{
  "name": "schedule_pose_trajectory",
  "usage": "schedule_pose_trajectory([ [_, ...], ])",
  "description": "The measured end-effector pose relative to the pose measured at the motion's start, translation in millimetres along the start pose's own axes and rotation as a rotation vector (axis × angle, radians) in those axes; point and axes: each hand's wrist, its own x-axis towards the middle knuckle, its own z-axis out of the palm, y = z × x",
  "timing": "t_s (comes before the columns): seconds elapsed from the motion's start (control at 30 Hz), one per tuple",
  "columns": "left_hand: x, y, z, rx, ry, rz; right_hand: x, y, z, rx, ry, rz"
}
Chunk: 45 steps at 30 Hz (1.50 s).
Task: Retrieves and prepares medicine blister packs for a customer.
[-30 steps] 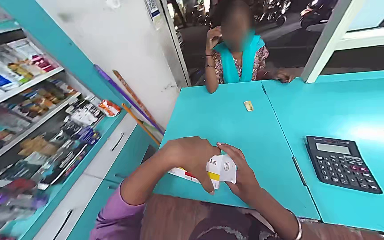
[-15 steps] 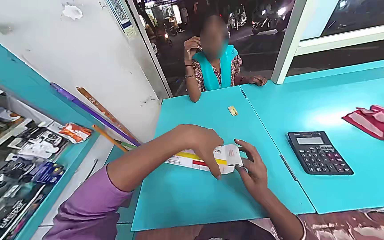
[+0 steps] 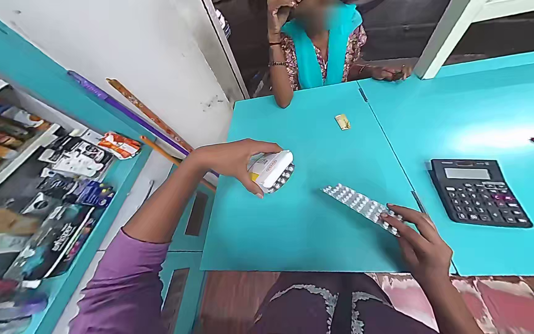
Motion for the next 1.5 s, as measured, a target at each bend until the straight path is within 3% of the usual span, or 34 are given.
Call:
schedule_pose_trajectory([
  [0.33,-19.7,19.3,-7.5,-0.071,-0.054,0.054,-5.2,9.3,14.4,-0.105,-0.254,-0.125],
  [0.43,-17.3,38.4,-4.5,0.265,-0.029,0.012,-2.1,2.1,16.9,0.005,-0.326,-0.075],
  [0.57,34.1,74.2,38.5,0.978,-0.038,-0.195,19.0,-40.0,31.7,0.597,-0.279,0.339],
  [0.7,93.5,92.6,72.1,1.132,-0.204,-0.252,59.4,-62.1,57.1,1.2,-0.352,1.029],
  [0.77,108.3,99.6,73.8,1.199,-0.242,-0.278,71.6,-60.3,62.8,1.371,-0.232,1.239],
  [0.83,112.9,99.7,73.4,1.233,-0.228,-0.273,75.4,-55.1,60.8,1.431,-0.163,1.336],
  [1.03,107.1,67.2,63.2,1.112,-0.154,-0.169,66.2,-41.6,50.6,1.406,-0.177,1.27],
  [1.23,72.3,15.5,50.9,0.664,0.031,-0.146,61.4,-36.7,31.0,1.171,-0.103,1.136],
  [1.37,39.1,-17.2,52.8,0.476,0.244,-0.131,60.5,-37.2,19.4,1.059,-0.07,1.053],
  [1.5,16.8,-28.0,60.7,0.235,0.391,-0.203,69.4,-44.1,12.1,1.055,-0.051,1.017],
])
